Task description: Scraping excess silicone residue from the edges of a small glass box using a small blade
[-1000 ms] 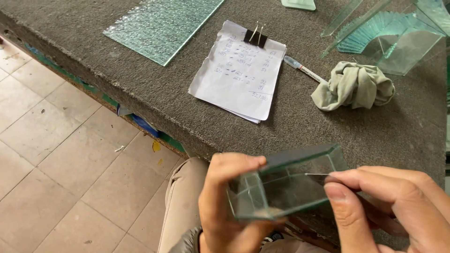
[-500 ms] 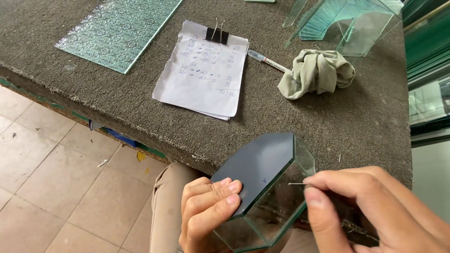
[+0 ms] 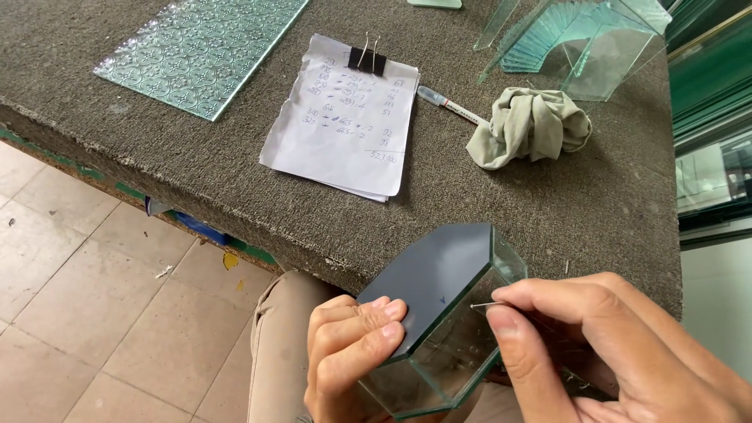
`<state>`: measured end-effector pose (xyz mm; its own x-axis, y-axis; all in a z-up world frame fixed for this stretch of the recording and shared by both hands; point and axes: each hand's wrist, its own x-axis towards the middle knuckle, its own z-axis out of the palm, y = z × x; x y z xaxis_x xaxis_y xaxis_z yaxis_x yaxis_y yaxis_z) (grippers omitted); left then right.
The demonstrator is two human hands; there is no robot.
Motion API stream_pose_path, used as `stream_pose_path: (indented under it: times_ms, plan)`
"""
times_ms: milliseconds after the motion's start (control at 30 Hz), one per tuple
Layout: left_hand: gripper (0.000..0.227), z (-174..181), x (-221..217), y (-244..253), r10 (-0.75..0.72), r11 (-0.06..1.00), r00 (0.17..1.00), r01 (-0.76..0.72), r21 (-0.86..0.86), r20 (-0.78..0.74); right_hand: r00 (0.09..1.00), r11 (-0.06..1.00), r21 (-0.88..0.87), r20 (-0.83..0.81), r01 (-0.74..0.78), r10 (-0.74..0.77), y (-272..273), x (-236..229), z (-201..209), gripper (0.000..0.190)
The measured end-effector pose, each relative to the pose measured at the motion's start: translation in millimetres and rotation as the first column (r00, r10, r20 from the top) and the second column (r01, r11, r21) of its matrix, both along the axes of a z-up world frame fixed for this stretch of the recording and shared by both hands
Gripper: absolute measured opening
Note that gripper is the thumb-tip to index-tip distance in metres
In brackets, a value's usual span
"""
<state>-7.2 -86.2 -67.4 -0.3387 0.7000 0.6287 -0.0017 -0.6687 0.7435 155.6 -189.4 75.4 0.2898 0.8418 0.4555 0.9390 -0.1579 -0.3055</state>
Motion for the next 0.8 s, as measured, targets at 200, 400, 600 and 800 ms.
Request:
stream_pose_path:
  times_ms: [200,400,600,800]
  plan:
    - [0.028,5,-9,15,0.108,0.966,0.987,-0.076,0.247,-0.115,0.999,0.999,0.001,0.012,-0.051,0.051,14,-37,-3,0.014]
    - [0.025,23,-28,8,-0.185,0.980,0.929,0.199,0.012,-0.320,0.996,0.996,0.019,0.021,-0.090,0.090,34,-83,-5,0.016]
    - [0.014,24,-12,2,-0.077,0.996,0.991,0.071,-0.056,-0.111,1.000,0.999,0.039,0.006,-0.013,0.013,34,-84,-8,0.012]
    - [0.030,18,-8,7,-0.014,1.000,0.998,0.014,-0.004,-0.065,0.991,0.969,0.217,0.035,0.119,-0.130,31,-50,-43,0.005]
